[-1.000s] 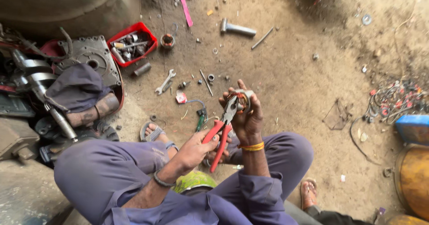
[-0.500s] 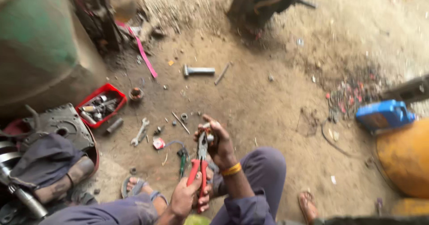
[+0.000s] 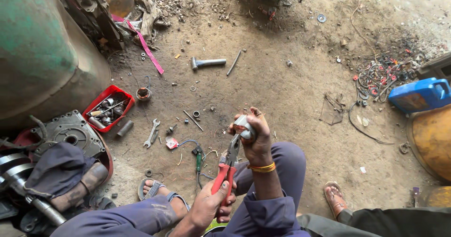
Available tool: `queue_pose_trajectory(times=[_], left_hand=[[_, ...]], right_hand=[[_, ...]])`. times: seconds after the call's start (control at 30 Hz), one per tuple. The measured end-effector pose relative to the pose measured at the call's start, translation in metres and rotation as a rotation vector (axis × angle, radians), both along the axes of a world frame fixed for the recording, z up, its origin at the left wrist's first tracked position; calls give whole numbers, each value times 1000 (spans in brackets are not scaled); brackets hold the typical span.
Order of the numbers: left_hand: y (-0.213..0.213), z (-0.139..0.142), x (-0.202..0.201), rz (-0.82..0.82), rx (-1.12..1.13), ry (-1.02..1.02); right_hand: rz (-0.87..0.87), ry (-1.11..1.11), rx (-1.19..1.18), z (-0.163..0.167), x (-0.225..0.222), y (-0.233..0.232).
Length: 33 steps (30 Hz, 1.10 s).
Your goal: The person sits on the ground holding a motor stator and uses red-handled pliers to pull and cut the copper wire windings out of the metal housing. They repeatedly grip wire bundles, tear them loose, and drop the extracted copper aside while other people stand nearby.
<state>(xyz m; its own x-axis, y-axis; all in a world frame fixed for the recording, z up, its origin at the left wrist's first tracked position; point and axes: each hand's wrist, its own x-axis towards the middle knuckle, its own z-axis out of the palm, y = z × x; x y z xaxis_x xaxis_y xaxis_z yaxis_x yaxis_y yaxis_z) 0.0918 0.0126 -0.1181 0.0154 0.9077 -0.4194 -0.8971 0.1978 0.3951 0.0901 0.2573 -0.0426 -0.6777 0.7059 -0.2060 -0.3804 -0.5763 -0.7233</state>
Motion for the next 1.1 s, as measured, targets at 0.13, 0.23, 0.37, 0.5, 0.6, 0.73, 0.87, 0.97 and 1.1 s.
queue_pose_trajectory(times=[0.13,0.23,0.37,0.5,0.6,0.73,0.87,0.97,1.1], left_hand=[[-22,-43,43,-157,208,525],[-35,-57,41,-103,202,664],[-43,-49,-1,-5,-126,211],[-44,-42,-26,132,-134,66],[-42,-46,-26,149,-185,142],[-34,-49,-29,117,-389,308],[-26,-18,-45,105,-481,375],[-22,28,-61,69,-398,920],[-10,84,-78,-150,-392,1202]], right_hand=[[-518,190,-186,16,25,71],[-520,319,-163,1,60,104],[-189,277,-147,-27,75,94],[70,328,-286,-18,45,66],[124,243,-277,-7,24,47],[141,156,-176,-15,14,31],[198,115,-121,-25,16,28],[252,215,-212,-28,13,25],[240,368,-502,-29,4,19]])
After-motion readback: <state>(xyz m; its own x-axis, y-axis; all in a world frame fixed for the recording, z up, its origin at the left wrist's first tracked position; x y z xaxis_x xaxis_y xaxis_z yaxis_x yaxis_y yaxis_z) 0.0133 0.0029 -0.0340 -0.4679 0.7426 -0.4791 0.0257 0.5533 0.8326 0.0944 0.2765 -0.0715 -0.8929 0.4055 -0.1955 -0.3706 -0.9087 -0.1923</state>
